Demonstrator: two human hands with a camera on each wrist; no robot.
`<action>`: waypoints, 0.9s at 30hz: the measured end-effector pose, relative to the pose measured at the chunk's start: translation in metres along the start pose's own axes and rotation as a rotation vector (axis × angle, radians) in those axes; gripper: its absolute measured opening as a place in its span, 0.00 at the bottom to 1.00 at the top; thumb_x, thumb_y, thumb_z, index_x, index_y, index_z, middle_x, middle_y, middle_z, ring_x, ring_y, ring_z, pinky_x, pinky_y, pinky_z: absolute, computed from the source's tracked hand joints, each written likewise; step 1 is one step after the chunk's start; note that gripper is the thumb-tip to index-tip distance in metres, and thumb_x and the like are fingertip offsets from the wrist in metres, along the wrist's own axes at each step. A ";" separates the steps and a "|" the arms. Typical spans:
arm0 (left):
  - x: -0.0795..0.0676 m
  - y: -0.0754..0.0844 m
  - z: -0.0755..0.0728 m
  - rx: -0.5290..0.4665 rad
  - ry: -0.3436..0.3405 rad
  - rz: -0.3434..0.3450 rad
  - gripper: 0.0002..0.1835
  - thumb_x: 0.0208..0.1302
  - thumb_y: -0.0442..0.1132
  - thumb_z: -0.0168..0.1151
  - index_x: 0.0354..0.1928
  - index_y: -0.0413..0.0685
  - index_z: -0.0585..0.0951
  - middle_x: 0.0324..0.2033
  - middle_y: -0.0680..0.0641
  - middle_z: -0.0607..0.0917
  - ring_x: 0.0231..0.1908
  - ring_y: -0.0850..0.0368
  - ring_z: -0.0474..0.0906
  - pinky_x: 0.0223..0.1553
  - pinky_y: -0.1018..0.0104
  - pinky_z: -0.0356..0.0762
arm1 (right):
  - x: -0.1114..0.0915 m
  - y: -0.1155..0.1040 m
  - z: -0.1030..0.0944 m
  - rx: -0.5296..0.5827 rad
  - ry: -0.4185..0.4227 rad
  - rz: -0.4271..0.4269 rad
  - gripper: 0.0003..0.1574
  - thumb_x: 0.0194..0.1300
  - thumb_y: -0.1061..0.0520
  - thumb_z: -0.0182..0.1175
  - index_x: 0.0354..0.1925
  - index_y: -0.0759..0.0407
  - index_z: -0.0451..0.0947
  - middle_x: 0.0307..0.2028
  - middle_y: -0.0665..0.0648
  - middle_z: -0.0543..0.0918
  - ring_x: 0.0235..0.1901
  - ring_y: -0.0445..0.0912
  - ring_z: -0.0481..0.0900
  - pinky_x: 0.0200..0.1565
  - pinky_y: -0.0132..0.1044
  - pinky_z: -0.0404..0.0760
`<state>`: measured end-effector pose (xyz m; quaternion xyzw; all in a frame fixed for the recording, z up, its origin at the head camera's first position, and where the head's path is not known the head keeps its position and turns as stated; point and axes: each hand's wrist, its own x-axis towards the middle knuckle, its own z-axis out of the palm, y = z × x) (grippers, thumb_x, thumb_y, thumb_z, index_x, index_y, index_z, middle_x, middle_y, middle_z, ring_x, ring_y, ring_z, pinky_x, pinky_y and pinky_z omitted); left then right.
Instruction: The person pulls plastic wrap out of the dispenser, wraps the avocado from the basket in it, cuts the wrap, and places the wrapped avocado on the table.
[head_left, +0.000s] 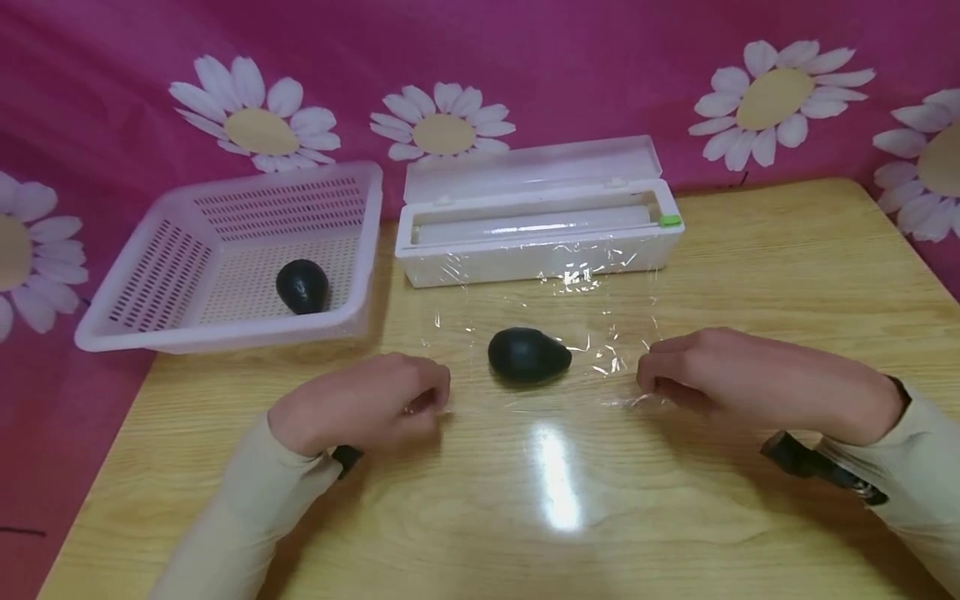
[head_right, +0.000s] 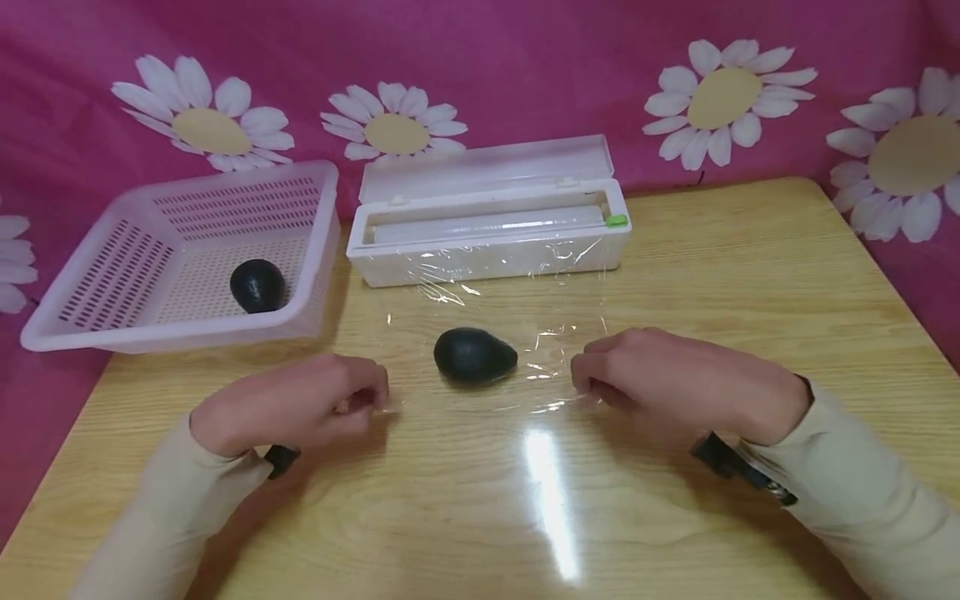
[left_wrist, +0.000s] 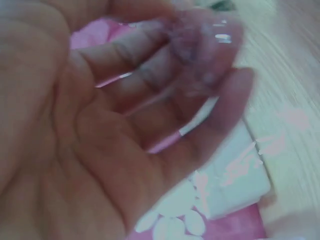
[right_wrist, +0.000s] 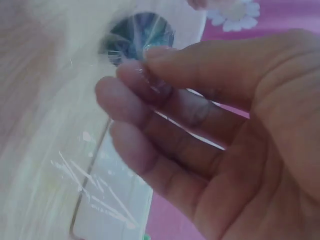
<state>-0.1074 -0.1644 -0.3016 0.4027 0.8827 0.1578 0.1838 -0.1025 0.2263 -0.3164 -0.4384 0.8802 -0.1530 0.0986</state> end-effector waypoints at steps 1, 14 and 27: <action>0.001 -0.003 -0.002 -0.010 0.017 0.002 0.08 0.62 0.31 0.58 0.29 0.53 0.75 0.24 0.58 0.72 0.29 0.64 0.70 0.33 0.73 0.71 | 0.001 0.003 -0.001 -0.002 0.022 -0.010 0.17 0.64 0.67 0.67 0.38 0.43 0.80 0.32 0.35 0.81 0.32 0.27 0.74 0.34 0.29 0.82; 0.028 -0.027 -0.013 -0.014 0.261 -0.035 0.06 0.67 0.33 0.57 0.39 0.45 0.83 0.30 0.53 0.81 0.33 0.59 0.76 0.38 0.67 0.77 | 0.024 0.031 -0.015 0.020 0.138 0.056 0.16 0.62 0.68 0.69 0.40 0.46 0.85 0.35 0.39 0.86 0.34 0.30 0.77 0.40 0.35 0.85; 0.070 -0.025 -0.003 0.186 0.300 -0.109 0.07 0.72 0.39 0.59 0.41 0.49 0.85 0.43 0.49 0.86 0.51 0.51 0.78 0.57 0.57 0.81 | 0.067 0.037 -0.003 -0.014 0.272 0.127 0.07 0.65 0.65 0.67 0.40 0.55 0.88 0.38 0.51 0.83 0.35 0.41 0.76 0.37 0.35 0.78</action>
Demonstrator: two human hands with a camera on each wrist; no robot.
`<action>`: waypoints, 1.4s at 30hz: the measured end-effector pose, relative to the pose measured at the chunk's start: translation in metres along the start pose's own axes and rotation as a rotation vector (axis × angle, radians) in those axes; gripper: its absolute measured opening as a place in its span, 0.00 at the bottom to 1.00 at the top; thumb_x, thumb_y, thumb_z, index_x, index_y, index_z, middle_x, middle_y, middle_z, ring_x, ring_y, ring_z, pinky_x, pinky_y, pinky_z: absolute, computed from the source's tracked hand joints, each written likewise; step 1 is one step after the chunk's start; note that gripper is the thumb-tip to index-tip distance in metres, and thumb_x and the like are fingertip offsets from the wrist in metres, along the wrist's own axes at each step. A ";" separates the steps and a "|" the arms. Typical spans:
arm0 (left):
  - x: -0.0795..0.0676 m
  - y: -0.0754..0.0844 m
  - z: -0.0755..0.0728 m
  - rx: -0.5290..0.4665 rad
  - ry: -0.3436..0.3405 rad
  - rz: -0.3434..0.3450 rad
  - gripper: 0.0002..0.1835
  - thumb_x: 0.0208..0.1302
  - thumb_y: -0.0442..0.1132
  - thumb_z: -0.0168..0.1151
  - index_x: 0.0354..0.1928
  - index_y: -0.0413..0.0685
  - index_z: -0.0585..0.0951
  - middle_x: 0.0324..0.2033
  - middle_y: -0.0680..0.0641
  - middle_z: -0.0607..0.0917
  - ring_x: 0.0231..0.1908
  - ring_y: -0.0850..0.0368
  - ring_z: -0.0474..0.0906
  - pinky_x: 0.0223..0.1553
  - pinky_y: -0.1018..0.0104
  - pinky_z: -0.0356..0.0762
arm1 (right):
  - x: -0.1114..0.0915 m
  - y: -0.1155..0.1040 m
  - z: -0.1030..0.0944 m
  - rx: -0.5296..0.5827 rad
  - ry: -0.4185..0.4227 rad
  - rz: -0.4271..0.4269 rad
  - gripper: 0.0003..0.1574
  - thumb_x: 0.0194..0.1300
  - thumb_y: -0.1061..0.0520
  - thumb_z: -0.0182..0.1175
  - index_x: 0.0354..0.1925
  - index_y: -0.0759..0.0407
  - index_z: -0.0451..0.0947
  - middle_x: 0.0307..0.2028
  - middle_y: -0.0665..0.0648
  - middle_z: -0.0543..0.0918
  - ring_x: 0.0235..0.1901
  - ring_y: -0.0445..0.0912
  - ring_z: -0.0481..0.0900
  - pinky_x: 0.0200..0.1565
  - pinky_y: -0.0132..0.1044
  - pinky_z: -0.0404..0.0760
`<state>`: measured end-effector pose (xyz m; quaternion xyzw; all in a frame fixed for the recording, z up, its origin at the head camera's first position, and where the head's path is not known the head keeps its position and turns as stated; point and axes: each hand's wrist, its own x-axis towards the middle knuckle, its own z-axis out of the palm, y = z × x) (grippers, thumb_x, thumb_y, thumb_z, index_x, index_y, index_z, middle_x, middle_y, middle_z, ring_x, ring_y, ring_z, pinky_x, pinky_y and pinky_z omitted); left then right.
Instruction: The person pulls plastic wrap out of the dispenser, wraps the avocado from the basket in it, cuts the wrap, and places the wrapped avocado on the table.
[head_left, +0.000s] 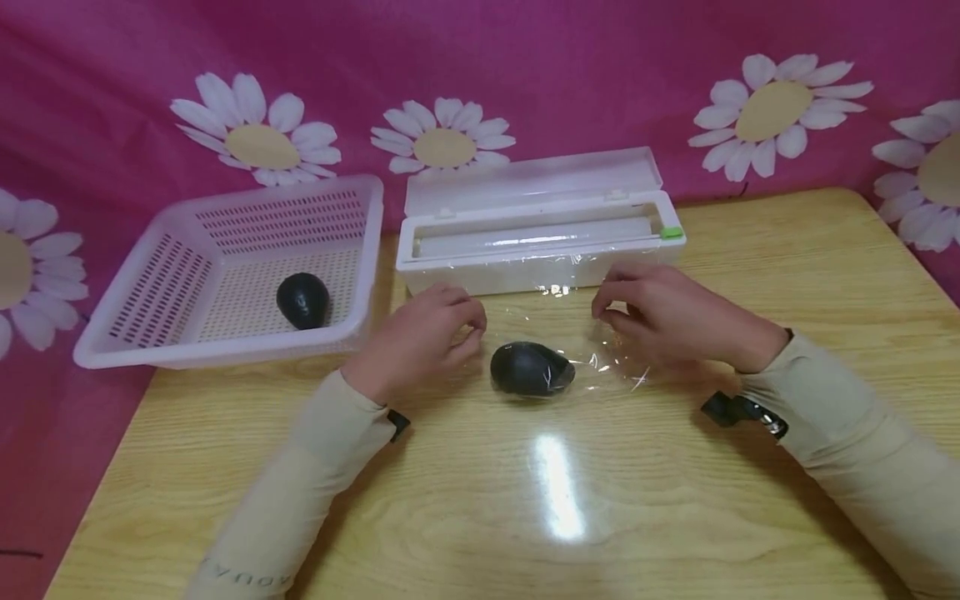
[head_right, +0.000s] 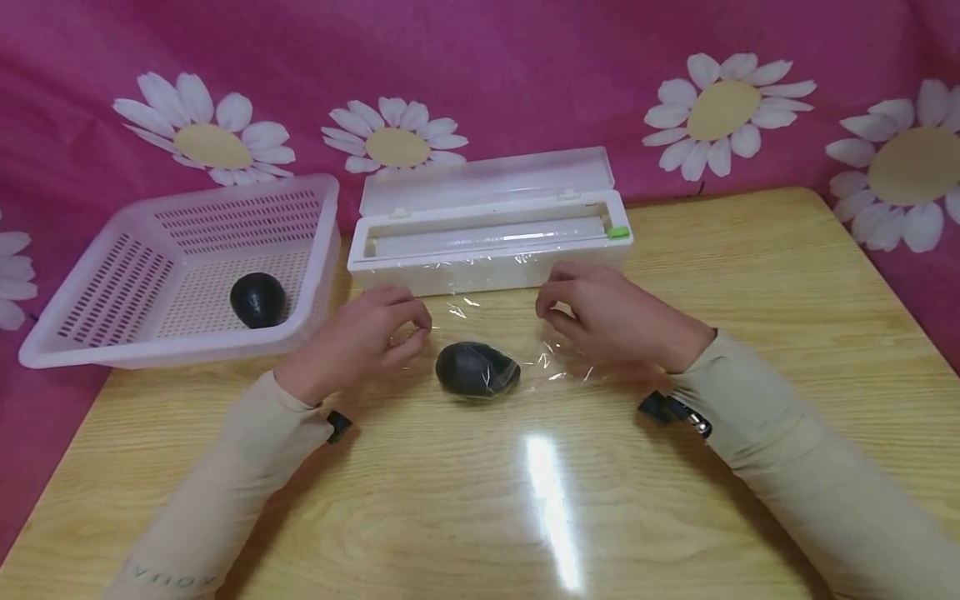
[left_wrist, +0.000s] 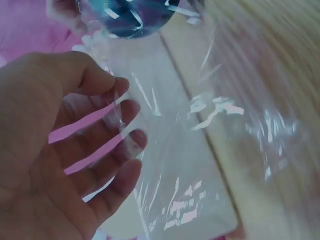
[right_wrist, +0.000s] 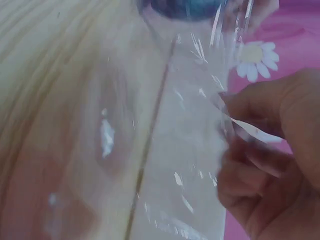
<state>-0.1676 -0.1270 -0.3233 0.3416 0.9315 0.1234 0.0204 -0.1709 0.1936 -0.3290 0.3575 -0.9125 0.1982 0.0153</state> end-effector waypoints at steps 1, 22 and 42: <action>0.002 0.002 0.002 -0.001 0.004 0.007 0.08 0.72 0.40 0.59 0.42 0.49 0.86 0.46 0.49 0.86 0.53 0.50 0.77 0.60 0.57 0.79 | 0.003 -0.002 0.004 -0.002 0.017 -0.005 0.07 0.65 0.64 0.67 0.40 0.56 0.88 0.37 0.52 0.82 0.35 0.42 0.75 0.37 0.35 0.76; 0.024 0.011 0.023 -0.228 -0.029 0.088 0.11 0.75 0.39 0.61 0.49 0.46 0.89 0.43 0.50 0.91 0.45 0.59 0.85 0.52 0.64 0.84 | 0.024 -0.035 0.044 0.291 -0.090 -0.045 0.18 0.75 0.49 0.61 0.57 0.54 0.84 0.44 0.47 0.91 0.40 0.34 0.85 0.45 0.35 0.86; 0.025 0.006 0.028 -0.413 -0.116 -0.019 0.16 0.81 0.50 0.50 0.58 0.51 0.78 0.41 0.51 0.90 0.39 0.61 0.84 0.48 0.62 0.83 | 0.024 -0.035 0.049 0.288 -0.149 0.031 0.15 0.80 0.46 0.52 0.58 0.50 0.71 0.32 0.46 0.84 0.29 0.38 0.77 0.36 0.34 0.76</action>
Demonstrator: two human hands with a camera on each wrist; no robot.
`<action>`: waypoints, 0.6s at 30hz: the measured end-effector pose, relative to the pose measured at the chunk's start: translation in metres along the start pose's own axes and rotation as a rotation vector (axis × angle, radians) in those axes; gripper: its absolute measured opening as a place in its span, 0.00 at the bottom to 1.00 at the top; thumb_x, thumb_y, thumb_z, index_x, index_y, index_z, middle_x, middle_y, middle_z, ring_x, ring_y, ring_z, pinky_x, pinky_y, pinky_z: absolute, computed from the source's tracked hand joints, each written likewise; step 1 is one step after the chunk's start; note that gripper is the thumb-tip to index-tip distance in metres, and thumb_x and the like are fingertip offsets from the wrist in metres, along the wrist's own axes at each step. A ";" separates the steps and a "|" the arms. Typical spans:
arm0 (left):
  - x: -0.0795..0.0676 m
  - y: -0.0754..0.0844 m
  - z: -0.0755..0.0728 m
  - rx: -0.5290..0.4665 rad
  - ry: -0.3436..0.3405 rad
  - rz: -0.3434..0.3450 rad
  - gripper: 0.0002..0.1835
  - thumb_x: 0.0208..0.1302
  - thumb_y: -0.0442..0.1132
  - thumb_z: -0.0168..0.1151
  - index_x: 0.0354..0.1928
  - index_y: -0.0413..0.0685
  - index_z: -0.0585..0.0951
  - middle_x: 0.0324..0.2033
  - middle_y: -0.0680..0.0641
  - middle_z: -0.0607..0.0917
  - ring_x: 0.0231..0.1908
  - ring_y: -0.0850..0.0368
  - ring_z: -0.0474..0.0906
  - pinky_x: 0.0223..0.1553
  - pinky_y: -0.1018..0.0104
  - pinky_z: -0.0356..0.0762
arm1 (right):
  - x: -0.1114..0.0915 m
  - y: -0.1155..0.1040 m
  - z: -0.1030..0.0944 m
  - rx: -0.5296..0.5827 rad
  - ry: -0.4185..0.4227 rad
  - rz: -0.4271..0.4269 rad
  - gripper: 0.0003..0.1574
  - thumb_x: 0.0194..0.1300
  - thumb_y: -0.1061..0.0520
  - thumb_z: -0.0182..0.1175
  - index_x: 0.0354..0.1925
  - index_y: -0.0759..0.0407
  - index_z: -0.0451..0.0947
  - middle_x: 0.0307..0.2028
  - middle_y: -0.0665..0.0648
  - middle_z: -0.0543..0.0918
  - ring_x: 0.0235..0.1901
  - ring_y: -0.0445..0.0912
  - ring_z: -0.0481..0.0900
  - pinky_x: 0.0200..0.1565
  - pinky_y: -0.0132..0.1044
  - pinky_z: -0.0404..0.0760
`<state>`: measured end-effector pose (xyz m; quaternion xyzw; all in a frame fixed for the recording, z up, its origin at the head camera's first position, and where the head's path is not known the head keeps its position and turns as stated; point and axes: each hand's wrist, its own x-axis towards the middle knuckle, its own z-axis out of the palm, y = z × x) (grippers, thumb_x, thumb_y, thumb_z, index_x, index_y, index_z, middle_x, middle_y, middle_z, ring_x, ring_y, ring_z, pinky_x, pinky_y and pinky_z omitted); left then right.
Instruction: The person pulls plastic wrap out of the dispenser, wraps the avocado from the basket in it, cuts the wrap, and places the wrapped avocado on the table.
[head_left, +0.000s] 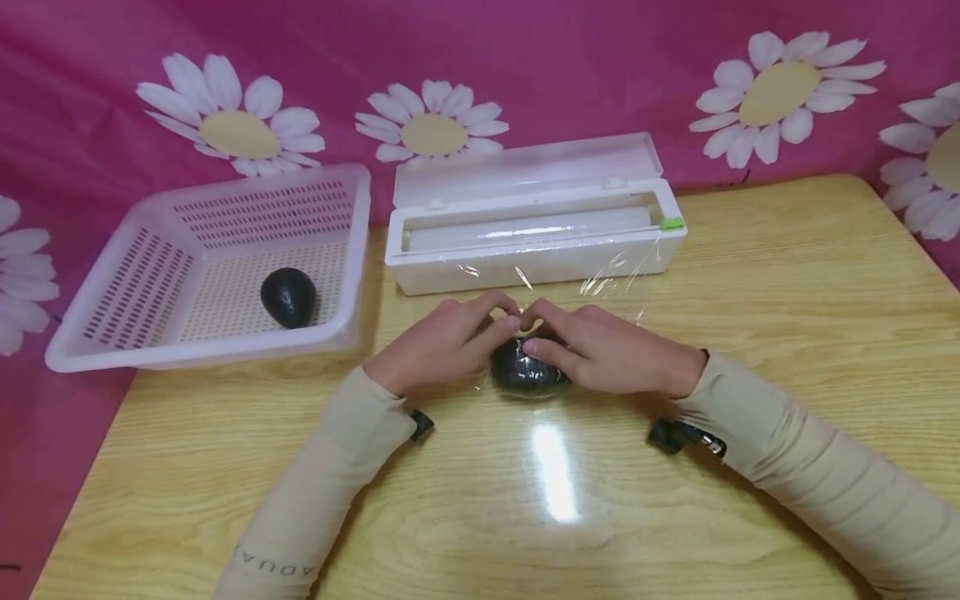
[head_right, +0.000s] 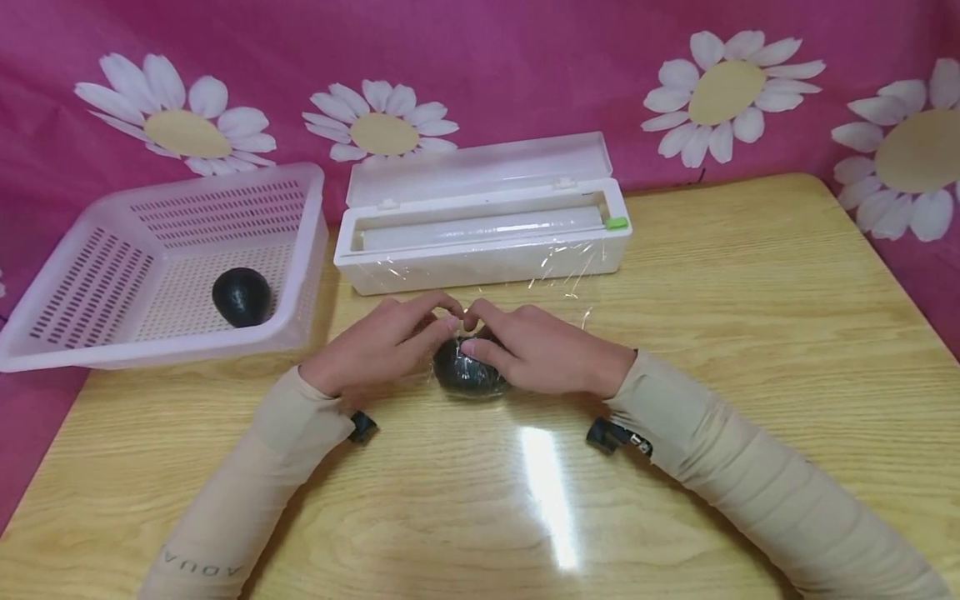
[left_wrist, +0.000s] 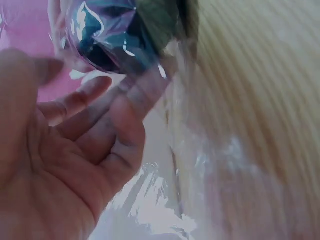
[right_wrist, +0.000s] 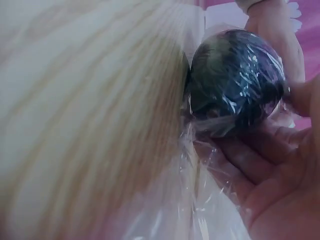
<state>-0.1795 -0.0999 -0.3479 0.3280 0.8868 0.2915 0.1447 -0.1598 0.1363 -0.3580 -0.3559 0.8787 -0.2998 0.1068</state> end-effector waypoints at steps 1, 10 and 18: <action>0.000 0.002 0.000 -0.012 -0.012 -0.013 0.16 0.80 0.54 0.52 0.57 0.52 0.77 0.39 0.51 0.91 0.38 0.61 0.85 0.47 0.62 0.84 | 0.000 0.000 0.000 -0.002 0.003 0.008 0.14 0.81 0.47 0.51 0.57 0.51 0.71 0.31 0.46 0.83 0.29 0.38 0.76 0.35 0.34 0.76; 0.001 0.006 -0.001 0.007 -0.029 -0.046 0.16 0.76 0.57 0.57 0.48 0.53 0.80 0.40 0.52 0.90 0.43 0.60 0.87 0.49 0.62 0.86 | 0.001 0.000 -0.002 -0.029 0.073 0.034 0.15 0.80 0.51 0.53 0.53 0.56 0.82 0.44 0.51 0.85 0.43 0.44 0.80 0.49 0.42 0.81; 0.002 0.000 0.001 -0.028 -0.025 -0.045 0.14 0.79 0.55 0.53 0.45 0.55 0.79 0.36 0.53 0.87 0.39 0.59 0.82 0.45 0.62 0.82 | -0.005 -0.006 -0.018 -0.087 0.131 -0.009 0.19 0.76 0.48 0.59 0.56 0.56 0.83 0.51 0.52 0.84 0.47 0.45 0.81 0.53 0.44 0.82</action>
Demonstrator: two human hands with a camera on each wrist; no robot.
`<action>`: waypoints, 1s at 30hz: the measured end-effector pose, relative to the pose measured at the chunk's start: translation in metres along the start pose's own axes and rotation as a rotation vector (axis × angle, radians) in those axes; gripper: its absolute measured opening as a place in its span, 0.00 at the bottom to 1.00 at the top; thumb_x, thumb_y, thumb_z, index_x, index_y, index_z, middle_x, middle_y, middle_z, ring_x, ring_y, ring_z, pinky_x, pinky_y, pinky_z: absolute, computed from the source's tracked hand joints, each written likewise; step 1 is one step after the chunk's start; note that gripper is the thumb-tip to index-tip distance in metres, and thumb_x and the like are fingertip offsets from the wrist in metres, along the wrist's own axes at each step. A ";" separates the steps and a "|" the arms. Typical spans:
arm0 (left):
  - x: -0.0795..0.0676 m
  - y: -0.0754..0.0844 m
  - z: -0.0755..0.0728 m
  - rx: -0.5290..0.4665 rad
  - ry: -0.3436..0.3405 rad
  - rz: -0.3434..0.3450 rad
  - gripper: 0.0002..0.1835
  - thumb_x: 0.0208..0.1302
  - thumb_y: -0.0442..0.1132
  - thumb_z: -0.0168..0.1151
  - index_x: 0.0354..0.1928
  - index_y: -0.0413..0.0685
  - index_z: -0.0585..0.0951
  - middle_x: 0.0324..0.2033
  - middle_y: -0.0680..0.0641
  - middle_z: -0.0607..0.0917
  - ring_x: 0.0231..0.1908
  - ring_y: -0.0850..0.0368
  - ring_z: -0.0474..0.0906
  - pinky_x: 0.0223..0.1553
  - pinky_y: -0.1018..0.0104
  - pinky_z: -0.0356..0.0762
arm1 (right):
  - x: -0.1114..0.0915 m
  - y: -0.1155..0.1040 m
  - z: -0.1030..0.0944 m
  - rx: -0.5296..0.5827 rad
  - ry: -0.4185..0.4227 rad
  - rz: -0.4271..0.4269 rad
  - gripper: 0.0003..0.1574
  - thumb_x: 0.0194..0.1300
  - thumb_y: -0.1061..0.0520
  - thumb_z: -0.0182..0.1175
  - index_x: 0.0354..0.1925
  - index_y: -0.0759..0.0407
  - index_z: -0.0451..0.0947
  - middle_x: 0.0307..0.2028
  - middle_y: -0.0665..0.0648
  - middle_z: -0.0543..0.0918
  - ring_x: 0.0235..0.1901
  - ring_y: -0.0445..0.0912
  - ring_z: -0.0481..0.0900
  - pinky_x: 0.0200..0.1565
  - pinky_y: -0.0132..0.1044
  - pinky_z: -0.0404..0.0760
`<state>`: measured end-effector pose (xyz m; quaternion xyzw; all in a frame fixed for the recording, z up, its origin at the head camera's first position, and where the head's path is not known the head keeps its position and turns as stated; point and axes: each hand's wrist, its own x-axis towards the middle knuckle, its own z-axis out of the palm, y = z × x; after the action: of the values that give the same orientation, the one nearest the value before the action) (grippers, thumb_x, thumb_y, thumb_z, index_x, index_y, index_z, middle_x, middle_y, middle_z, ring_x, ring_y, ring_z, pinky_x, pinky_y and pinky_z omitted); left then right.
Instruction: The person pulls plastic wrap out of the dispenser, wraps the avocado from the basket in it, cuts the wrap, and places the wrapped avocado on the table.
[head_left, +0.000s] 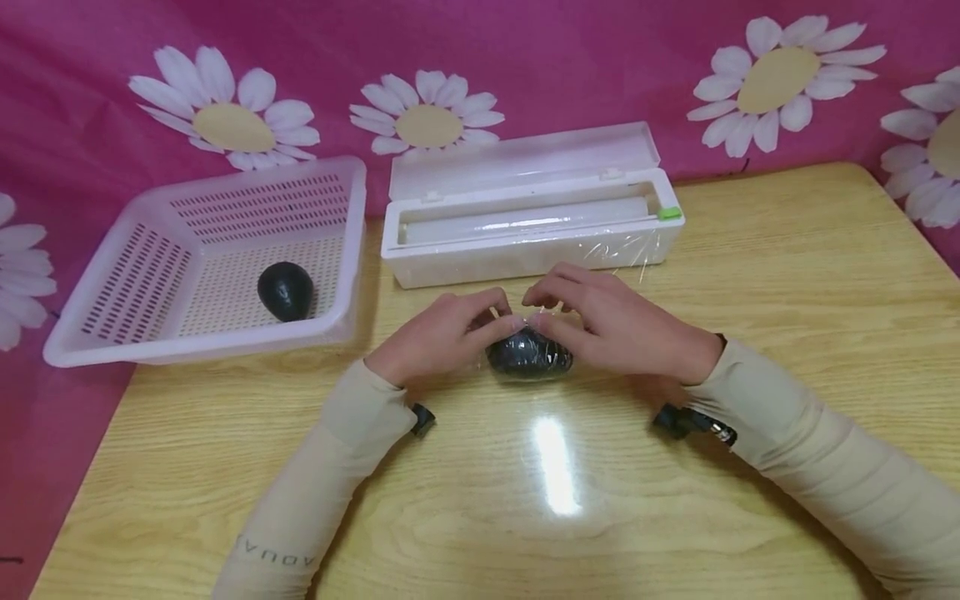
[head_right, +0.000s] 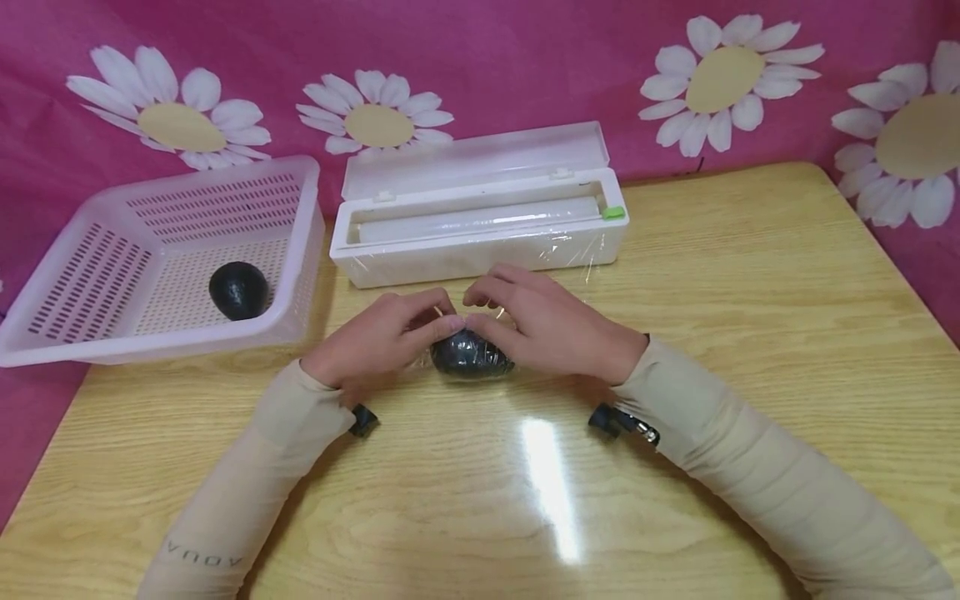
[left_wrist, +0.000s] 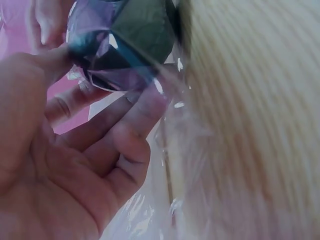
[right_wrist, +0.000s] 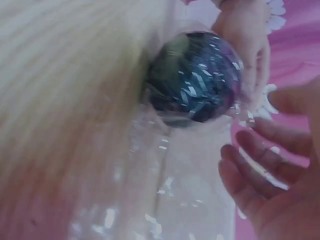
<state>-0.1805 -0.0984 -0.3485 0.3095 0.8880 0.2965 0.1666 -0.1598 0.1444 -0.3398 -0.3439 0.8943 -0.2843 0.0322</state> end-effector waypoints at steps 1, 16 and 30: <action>0.000 -0.001 0.000 -0.001 0.002 0.001 0.14 0.79 0.55 0.53 0.45 0.55 0.79 0.37 0.54 0.87 0.39 0.60 0.83 0.45 0.62 0.82 | -0.001 -0.001 -0.002 -0.011 0.002 -0.019 0.19 0.75 0.47 0.61 0.56 0.55 0.83 0.51 0.52 0.84 0.46 0.45 0.81 0.52 0.43 0.83; 0.002 0.002 0.002 0.140 0.137 -0.057 0.21 0.80 0.54 0.51 0.49 0.51 0.89 0.42 0.50 0.79 0.42 0.55 0.72 0.43 0.62 0.74 | -0.002 -0.004 0.000 -0.084 -0.115 -0.032 0.45 0.51 0.43 0.81 0.62 0.60 0.80 0.55 0.55 0.84 0.49 0.45 0.83 0.53 0.41 0.87; -0.001 0.008 -0.003 0.162 0.108 -0.052 0.16 0.79 0.52 0.53 0.56 0.51 0.80 0.38 0.52 0.89 0.38 0.59 0.84 0.47 0.60 0.83 | -0.002 -0.004 0.005 -0.106 -0.128 0.026 0.48 0.51 0.47 0.82 0.65 0.62 0.76 0.55 0.55 0.82 0.52 0.47 0.83 0.59 0.44 0.85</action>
<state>-0.1775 -0.0954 -0.3411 0.2823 0.9245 0.2355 0.1006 -0.1546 0.1414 -0.3423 -0.3508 0.9087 -0.2137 0.0750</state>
